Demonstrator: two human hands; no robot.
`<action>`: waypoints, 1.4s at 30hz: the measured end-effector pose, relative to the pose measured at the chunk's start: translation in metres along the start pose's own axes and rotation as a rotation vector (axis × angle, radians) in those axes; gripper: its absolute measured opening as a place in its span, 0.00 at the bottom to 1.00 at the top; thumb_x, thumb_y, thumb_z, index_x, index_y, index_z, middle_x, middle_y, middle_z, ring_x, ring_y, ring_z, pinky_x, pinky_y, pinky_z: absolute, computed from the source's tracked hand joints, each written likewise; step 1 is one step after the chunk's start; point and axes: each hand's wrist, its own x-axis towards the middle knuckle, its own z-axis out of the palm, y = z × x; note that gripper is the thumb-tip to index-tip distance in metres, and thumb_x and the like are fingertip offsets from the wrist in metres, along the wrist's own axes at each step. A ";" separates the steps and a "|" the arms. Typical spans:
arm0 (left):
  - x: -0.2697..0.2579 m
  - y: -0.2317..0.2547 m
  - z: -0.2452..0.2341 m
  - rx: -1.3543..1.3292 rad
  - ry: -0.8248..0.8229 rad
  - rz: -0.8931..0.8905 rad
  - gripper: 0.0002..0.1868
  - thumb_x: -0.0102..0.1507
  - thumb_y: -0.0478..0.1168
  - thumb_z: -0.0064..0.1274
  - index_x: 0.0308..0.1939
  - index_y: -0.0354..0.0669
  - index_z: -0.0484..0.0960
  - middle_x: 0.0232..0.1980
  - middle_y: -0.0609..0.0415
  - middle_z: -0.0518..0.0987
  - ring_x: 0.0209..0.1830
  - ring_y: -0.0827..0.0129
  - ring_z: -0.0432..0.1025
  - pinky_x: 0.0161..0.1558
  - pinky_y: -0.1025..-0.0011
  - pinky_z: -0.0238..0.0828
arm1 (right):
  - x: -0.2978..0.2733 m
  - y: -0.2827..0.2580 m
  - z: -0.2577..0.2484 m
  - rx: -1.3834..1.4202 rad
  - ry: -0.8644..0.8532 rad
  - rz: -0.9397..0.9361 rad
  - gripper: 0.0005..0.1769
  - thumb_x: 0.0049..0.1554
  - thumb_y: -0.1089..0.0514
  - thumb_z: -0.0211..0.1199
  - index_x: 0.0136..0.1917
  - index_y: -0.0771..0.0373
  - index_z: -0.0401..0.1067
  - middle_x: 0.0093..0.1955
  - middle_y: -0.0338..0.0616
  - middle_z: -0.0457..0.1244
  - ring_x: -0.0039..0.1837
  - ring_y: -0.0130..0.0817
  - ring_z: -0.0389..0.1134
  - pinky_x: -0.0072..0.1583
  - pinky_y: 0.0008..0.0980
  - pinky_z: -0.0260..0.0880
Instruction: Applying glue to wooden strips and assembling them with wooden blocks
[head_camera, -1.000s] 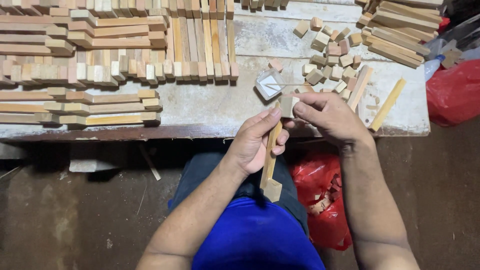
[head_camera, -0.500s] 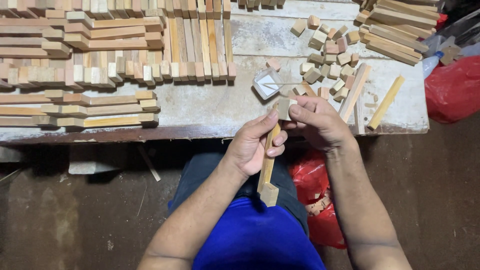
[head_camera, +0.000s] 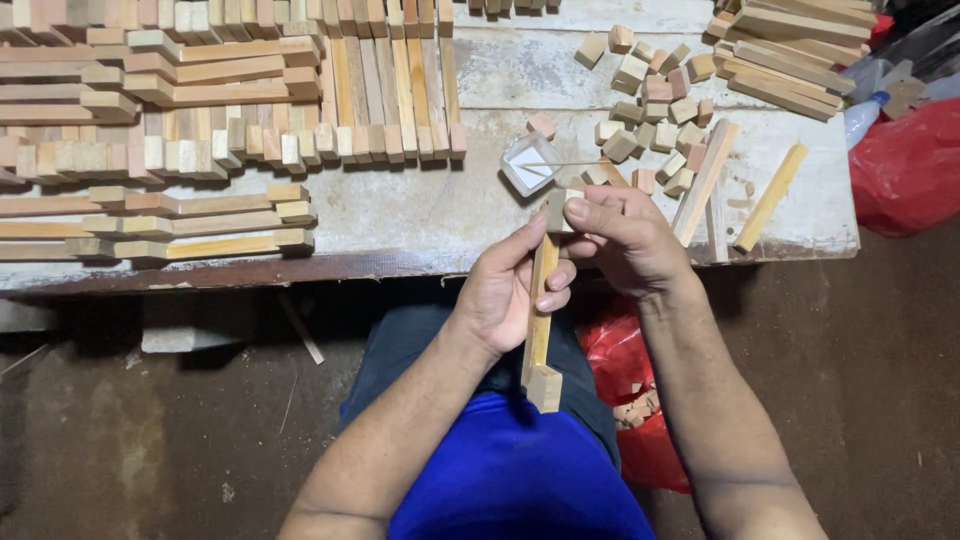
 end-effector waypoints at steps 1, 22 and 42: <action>0.002 -0.001 -0.004 0.004 -0.001 -0.002 0.15 0.72 0.46 0.49 0.49 0.35 0.78 0.44 0.44 0.82 0.27 0.72 0.70 0.20 0.82 0.63 | 0.002 0.001 0.000 0.003 0.001 -0.003 0.17 0.54 0.55 0.70 0.47 0.74 0.75 0.30 0.38 0.59 0.35 0.22 0.62 0.39 0.21 0.66; 0.010 0.002 -0.020 -0.084 -0.045 -0.005 0.16 0.73 0.49 0.48 0.49 0.39 0.80 0.42 0.44 0.85 0.21 0.75 0.67 0.17 0.84 0.60 | 0.015 0.010 -0.013 -0.132 -0.003 0.040 0.19 0.57 0.48 0.72 0.41 0.67 0.75 0.25 0.43 0.56 0.32 0.26 0.64 0.36 0.21 0.67; 0.012 0.004 -0.021 -0.073 -0.005 0.014 0.16 0.72 0.47 0.47 0.56 0.40 0.78 0.49 0.37 0.83 0.31 0.68 0.71 0.27 0.78 0.67 | 0.059 0.040 -0.031 0.045 0.050 0.238 0.20 0.54 0.51 0.74 0.41 0.70 0.71 0.23 0.39 0.49 0.25 0.40 0.65 0.29 0.46 0.72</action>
